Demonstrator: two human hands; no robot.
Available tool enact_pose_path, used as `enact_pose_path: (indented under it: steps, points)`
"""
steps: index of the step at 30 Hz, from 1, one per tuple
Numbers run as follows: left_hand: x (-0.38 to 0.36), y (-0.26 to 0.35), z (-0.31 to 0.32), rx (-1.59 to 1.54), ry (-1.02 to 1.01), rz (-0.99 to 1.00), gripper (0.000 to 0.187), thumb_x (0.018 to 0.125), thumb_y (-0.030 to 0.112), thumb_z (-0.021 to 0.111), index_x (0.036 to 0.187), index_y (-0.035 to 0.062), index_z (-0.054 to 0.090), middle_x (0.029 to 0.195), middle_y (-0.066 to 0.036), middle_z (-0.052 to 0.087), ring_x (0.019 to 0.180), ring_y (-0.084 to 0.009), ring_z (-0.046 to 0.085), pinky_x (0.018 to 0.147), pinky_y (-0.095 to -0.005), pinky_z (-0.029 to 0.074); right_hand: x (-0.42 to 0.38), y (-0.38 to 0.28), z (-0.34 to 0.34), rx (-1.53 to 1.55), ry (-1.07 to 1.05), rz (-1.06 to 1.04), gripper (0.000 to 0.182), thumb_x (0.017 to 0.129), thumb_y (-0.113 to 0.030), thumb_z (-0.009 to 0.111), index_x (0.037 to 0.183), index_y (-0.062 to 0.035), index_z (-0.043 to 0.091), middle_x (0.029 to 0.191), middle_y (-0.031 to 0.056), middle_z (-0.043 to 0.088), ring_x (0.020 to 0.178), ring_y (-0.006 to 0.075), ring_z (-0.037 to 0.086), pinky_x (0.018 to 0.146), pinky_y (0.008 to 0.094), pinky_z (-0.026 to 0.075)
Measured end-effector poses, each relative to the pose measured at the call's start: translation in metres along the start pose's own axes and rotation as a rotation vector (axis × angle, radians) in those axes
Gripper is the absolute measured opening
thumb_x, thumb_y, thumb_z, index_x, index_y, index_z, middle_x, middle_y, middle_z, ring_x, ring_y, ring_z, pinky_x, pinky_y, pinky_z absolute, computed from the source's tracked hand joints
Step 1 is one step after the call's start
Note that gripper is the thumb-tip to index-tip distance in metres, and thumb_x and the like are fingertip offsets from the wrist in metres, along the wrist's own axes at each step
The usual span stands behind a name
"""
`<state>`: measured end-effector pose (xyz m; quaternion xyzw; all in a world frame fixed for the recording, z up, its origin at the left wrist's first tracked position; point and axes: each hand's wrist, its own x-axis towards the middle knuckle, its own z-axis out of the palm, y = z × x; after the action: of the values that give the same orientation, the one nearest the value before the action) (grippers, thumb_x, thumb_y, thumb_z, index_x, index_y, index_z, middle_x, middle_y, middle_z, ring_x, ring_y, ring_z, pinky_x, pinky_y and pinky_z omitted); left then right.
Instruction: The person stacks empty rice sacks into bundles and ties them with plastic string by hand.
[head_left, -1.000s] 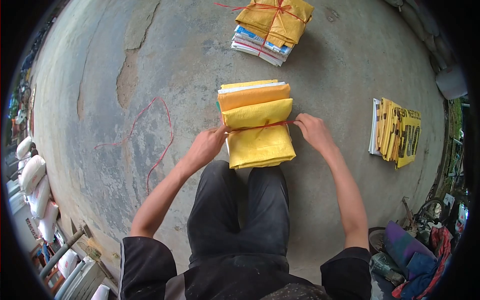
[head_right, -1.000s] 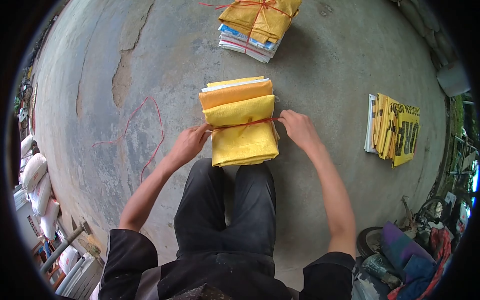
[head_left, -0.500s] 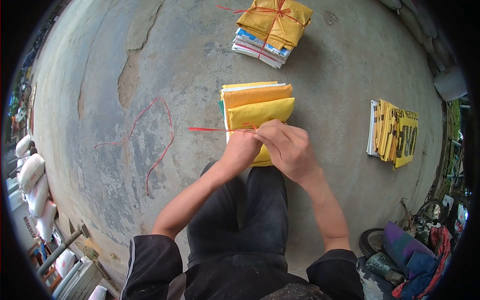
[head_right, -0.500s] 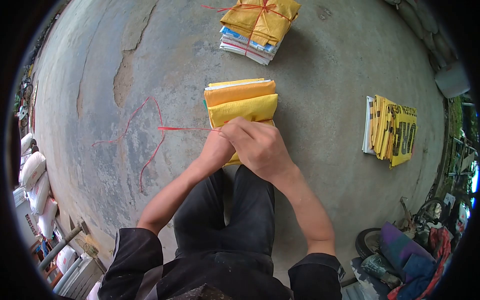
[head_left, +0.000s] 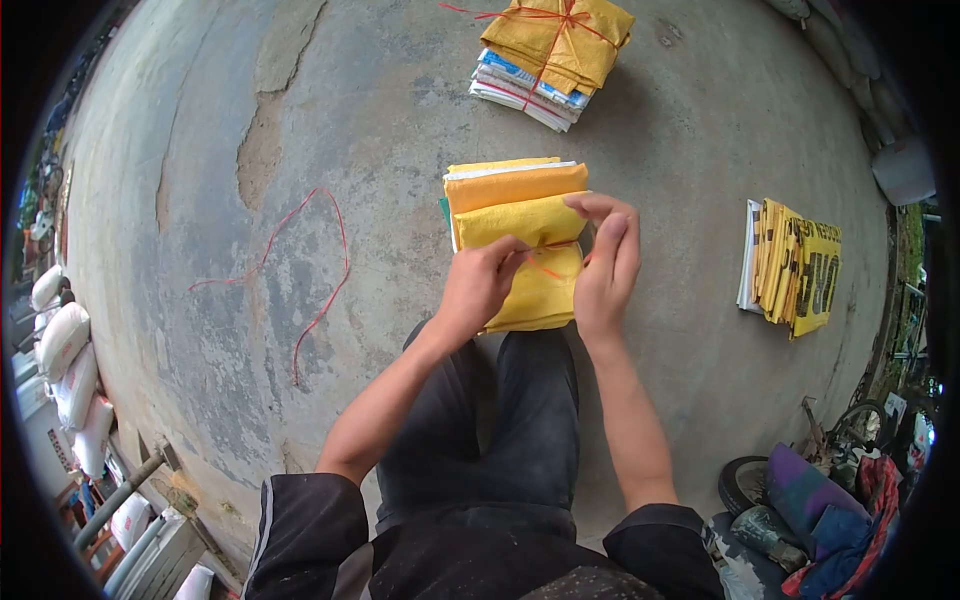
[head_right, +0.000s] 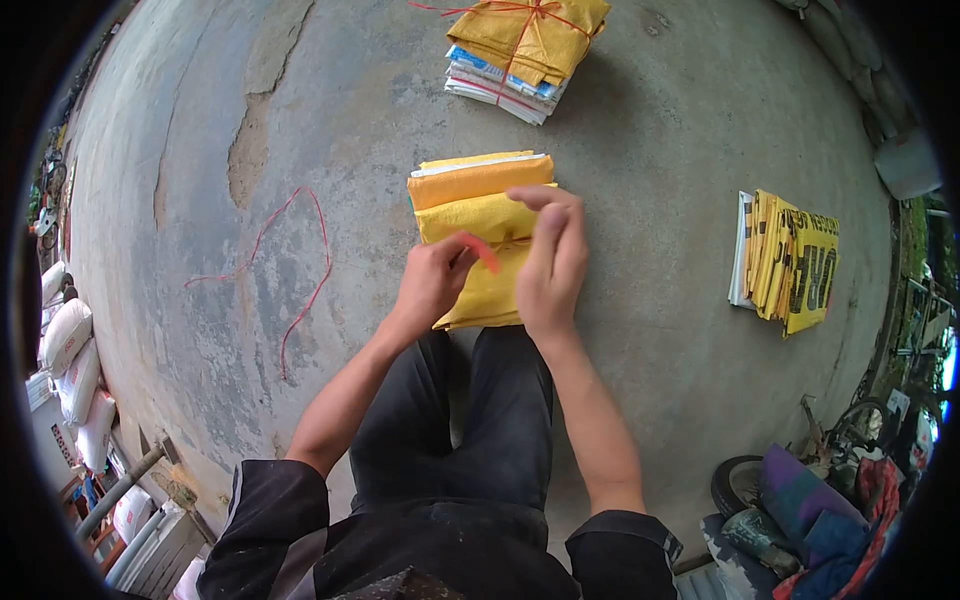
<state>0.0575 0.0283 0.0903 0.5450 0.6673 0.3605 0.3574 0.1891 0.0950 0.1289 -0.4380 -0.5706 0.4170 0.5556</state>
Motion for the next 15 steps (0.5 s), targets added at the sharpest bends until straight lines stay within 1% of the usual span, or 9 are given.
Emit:
enact_pose_path:
  steps: [1,2,4,5,7,11,13,14,15]
  points:
    - [0.001,-0.007,0.004,-0.036,0.05,-0.011,0.011,0.09,0.011,0.064,0.095,0.0029,0.068,0.07,-0.019,0.064,0.061,-0.0349,0.063,0.058,-0.0389,0.049,-0.008,0.016,-0.004,0.008,0.037,0.194,0.023,0.102,-0.018,0.047,0.099,-0.0031,0.064,0.092,0.0107,0.066,0.092,0.0257,0.063,0.086,0.0334,0.048]
    - [0.002,-0.007,0.003,-0.036,0.052,-0.009,0.011,0.09,0.011,0.064,0.095,0.0029,0.068,0.07,-0.019,0.064,0.061,-0.0349,0.063,0.058,-0.0389,0.049,-0.017,0.032,-0.007,0.008,0.036,0.191,0.023,0.102,-0.018,0.047,0.099,-0.0031,0.064,0.092,0.0107,0.066,0.092,0.0257,0.063,0.086,0.0334,0.048]
    - [0.001,-0.009,0.001,0.001,0.022,-0.061,0.011,0.089,0.012,0.065,0.096,0.0038,0.068,0.069,-0.019,0.063,0.059,-0.0331,0.062,0.057,-0.0372,0.048,-0.032,0.061,-0.011,-0.241,-0.4,0.384,0.019,0.099,-0.015,0.053,0.102,-0.0022,0.066,0.093,0.011,0.067,0.094,0.0243,0.062,0.088,0.0318,0.047]
    - [0.001,-0.01,0.001,0.001,0.023,-0.065,0.011,0.089,0.012,0.065,0.096,0.0038,0.068,0.069,-0.019,0.063,0.059,-0.0331,0.062,0.057,-0.0372,0.048,-0.04,0.073,-0.013,-0.241,-0.403,0.387,0.019,0.099,-0.015,0.053,0.102,-0.0022,0.066,0.093,0.011,0.067,0.094,0.0243,0.062,0.088,0.0318,0.047]
    - [0.001,-0.011,0.001,-0.055,0.012,-0.026,0.012,0.091,0.01,0.064,0.098,0.0016,0.068,0.069,-0.017,0.065,0.056,-0.0211,0.062,0.056,-0.033,0.048,-0.051,0.084,-0.013,-0.297,-0.524,0.074,0.015,0.096,-0.013,0.059,0.101,-0.0011,0.067,0.092,0.0102,0.068,0.088,0.0237,0.064,0.084,0.0316,0.049]
    - [0.001,-0.008,-0.003,-0.023,-0.022,-0.074,0.012,0.092,0.01,0.063,0.097,0.0011,0.068,0.066,-0.016,0.063,0.053,-0.018,0.058,0.053,-0.0332,0.045,-0.056,0.098,-0.016,-0.214,-0.476,0.116,0.016,0.092,-0.014,0.065,0.1,0.0001,0.067,0.089,0.0109,0.069,0.082,0.024,0.065,0.08,0.0311,0.05]
    - [0.002,-0.003,-0.01,-0.016,0.022,-0.104,0.015,0.093,0.012,0.062,0.104,0.0026,0.066,0.062,-0.015,0.059,0.05,-0.0157,0.053,0.05,-0.0337,0.042,-0.059,0.1,-0.017,-0.049,-0.366,0.452,0.017,0.091,-0.014,0.066,0.099,0.0014,0.067,0.089,0.0121,0.068,0.079,0.0239,0.065,0.077,0.0306,0.049]
    - [0.002,-0.002,-0.014,-0.016,0.022,-0.101,0.015,0.093,0.012,0.062,0.104,0.0026,0.066,0.062,-0.015,0.059,0.05,-0.0157,0.053,0.05,-0.0337,0.042,-0.057,0.101,-0.02,-0.049,-0.365,0.45,0.017,0.091,-0.014,0.066,0.099,0.0014,0.067,0.089,0.0121,0.068,0.079,0.0239,0.065,0.077,0.0306,0.049]
    - [0.001,-0.003,-0.019,-0.012,0.049,-0.142,0.018,0.094,0.013,0.062,0.109,0.0037,0.064,0.061,-0.015,0.058,0.05,-0.0177,0.054,0.05,-0.0346,0.042,-0.054,0.101,-0.023,-0.09,-0.382,0.497,0.016,0.091,-0.013,0.065,0.098,0.0018,0.068,0.09,0.013,0.068,0.079,0.0231,0.065,0.077,0.0299,0.049]
